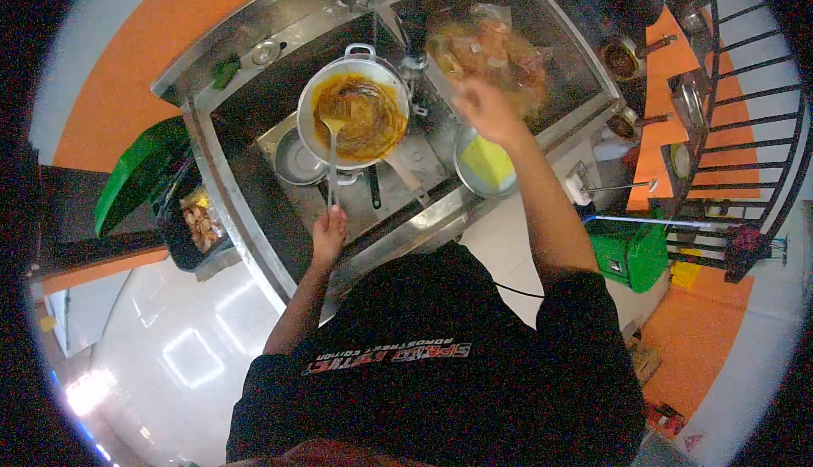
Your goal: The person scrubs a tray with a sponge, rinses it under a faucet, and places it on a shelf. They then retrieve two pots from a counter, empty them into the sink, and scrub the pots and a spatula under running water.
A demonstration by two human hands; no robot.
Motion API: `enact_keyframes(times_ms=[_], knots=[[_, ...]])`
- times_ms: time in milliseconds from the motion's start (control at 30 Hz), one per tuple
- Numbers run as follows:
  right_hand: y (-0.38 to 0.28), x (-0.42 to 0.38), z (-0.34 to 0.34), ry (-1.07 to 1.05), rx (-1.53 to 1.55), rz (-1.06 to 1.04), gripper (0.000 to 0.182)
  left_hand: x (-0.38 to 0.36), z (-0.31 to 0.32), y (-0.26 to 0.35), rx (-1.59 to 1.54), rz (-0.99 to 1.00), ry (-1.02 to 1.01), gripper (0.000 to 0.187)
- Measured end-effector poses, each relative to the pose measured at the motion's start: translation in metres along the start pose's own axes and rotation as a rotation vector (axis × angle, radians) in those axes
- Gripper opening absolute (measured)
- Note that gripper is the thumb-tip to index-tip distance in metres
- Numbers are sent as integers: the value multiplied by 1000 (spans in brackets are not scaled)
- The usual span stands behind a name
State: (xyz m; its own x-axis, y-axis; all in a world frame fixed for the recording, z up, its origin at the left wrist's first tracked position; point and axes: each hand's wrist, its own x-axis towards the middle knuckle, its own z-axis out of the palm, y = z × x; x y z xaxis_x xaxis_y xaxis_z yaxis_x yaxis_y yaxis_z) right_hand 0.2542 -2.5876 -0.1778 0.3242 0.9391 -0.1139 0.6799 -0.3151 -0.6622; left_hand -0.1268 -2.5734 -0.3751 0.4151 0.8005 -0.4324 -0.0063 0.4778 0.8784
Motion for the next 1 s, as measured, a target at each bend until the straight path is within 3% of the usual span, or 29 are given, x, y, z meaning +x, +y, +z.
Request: enact_keyframes(times_ms=[33,100,167,200,267,400,500,600,733,767,933,1000], knots=[[43,-9,2,-21,-277,-56,44,-4,0,7,132,29,2,36],[106,-45,19,-152,-412,-83,54,-8,0,9,261,63,19,37],[70,-77,39,-103,-569,80,61,-8,1,4,206,126,-13,41],[64,-82,45,-106,-565,54,61,-8,1,6,206,136,11,41],[57,-85,54,-53,-588,248,64,-13,-2,9,242,13,1,43],[34,-81,49,52,-493,277,60,-16,-14,16,291,-66,20,47],[-31,-75,44,300,-362,-23,54,-17,-23,2,319,-16,47,49],[-79,-47,89,155,-248,-247,54,-27,-27,10,327,3,26,49],[-83,-2,190,18,-239,-573,40,-58,-20,55,283,-89,-51,49],[-87,4,199,-23,-281,-588,39,-59,-19,53,250,7,-40,48],[-98,50,234,-98,-189,-615,38,-75,-38,65,469,-24,40,48],[-108,62,246,50,-176,-486,37,-74,-41,59,453,12,72,47]])
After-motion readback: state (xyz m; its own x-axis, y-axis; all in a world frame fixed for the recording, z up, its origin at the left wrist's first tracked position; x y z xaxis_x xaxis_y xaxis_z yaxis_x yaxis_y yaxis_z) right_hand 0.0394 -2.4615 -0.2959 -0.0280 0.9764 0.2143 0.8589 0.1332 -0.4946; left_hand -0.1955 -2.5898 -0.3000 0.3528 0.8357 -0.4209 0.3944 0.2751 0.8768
